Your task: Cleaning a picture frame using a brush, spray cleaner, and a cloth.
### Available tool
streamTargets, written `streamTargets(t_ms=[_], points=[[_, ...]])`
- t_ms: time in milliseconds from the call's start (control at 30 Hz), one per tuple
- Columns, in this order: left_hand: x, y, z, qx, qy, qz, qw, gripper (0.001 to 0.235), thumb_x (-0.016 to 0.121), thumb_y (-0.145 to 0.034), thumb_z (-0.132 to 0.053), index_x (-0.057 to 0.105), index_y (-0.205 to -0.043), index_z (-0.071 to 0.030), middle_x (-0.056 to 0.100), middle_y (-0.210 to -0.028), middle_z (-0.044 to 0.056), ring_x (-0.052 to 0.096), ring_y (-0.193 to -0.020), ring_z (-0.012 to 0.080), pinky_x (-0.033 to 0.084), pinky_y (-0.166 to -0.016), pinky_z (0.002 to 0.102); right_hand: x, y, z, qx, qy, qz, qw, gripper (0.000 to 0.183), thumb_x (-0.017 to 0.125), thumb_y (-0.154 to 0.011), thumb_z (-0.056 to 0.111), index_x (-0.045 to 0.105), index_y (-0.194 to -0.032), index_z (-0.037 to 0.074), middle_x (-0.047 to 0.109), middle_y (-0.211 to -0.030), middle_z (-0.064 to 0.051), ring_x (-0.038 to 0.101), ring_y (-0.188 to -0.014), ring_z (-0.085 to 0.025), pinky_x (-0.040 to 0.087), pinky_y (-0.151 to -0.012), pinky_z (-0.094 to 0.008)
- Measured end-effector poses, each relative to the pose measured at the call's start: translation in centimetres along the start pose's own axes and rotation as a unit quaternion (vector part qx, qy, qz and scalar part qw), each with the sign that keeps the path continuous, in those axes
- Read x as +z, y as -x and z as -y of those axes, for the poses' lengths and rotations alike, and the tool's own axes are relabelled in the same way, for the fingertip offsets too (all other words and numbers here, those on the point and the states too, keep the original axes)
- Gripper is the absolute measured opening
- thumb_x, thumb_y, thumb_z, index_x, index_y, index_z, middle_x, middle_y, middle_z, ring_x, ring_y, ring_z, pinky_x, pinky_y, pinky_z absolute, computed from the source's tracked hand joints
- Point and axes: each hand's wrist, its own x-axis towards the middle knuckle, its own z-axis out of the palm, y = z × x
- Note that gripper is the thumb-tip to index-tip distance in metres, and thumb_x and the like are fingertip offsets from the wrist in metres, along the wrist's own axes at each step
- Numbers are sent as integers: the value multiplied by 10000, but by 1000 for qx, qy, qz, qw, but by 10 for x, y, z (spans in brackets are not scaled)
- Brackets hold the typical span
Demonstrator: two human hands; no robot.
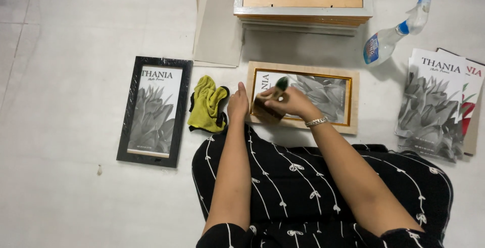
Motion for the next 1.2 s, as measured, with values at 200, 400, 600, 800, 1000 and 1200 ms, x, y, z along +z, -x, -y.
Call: streamTargets(t_ms=[200, 400, 600, 800, 1000, 1200], points=[[-5, -1, 0, -6, 4, 5, 1000, 944, 4, -1014, -665, 484, -1481, 1, 494, -1483, 304, 371, -1467, 435, 262, -1211, 555, -2, -34, -16, 25, 146, 127, 981, 419, 750, -844, 442, 733, -1253, 351, 761, -1196, -86, 636, -1239, -378, 465, -1103, -491], [2, -13, 12, 9, 19, -2, 1000, 991, -13, -1010, -689, 484, -1482, 27, 508, -1468, 323, 381, -1459, 458, 273, -1201, 571, -65, 22, -55, 45, 133, 147, 979, 409, 703, -867, 276, 735, -1260, 170, 760, -1165, -226, 648, -1184, -478, 475, -1062, -560], [-5, 6, 2, 13, -11, 9, 1000, 963, 32, -1008, -684, 522, -1447, 19, 523, -1455, 314, 395, -1449, 445, 275, -1207, 565, -131, 88, -131, 211, 215, 98, 949, 375, 794, -849, 316, 797, -1224, 306, 813, -1141, -164, 709, -1161, -407, 499, -1070, -493], [11, -30, 13, -26, -41, -41, 998, 906, 52, -991, -648, 669, -1266, -42, 689, -1214, 184, 651, -1165, 356, 476, -1063, 512, -152, 103, -104, 269, 346, 36, 898, 328, 699, -890, 519, 754, -1203, 441, 836, -1039, 105, 702, -698, -111, 452, -611, -249], [-4, -4, 4, 1, -24, 13, 1000, 929, 38, -1019, -661, 505, -1471, 2, 522, -1465, 293, 398, -1453, 434, 286, -1204, 556, -130, 70, -120, 159, 30, 130, 978, 480, 828, -798, 362, 783, -1218, 133, 789, -1143, -248, 670, -1163, -465, 412, -1142, -525], [-4, 0, 0, -2, -22, 8, 1000, 941, 42, -1011, -682, 518, -1460, -5, 531, -1457, 287, 407, -1447, 431, 293, -1202, 557, -163, 44, -136, 133, 234, -114, 956, 442, 732, -938, 446, 752, -1205, 95, 742, -1200, -214, 665, -1179, -396, 508, -1023, -489]])
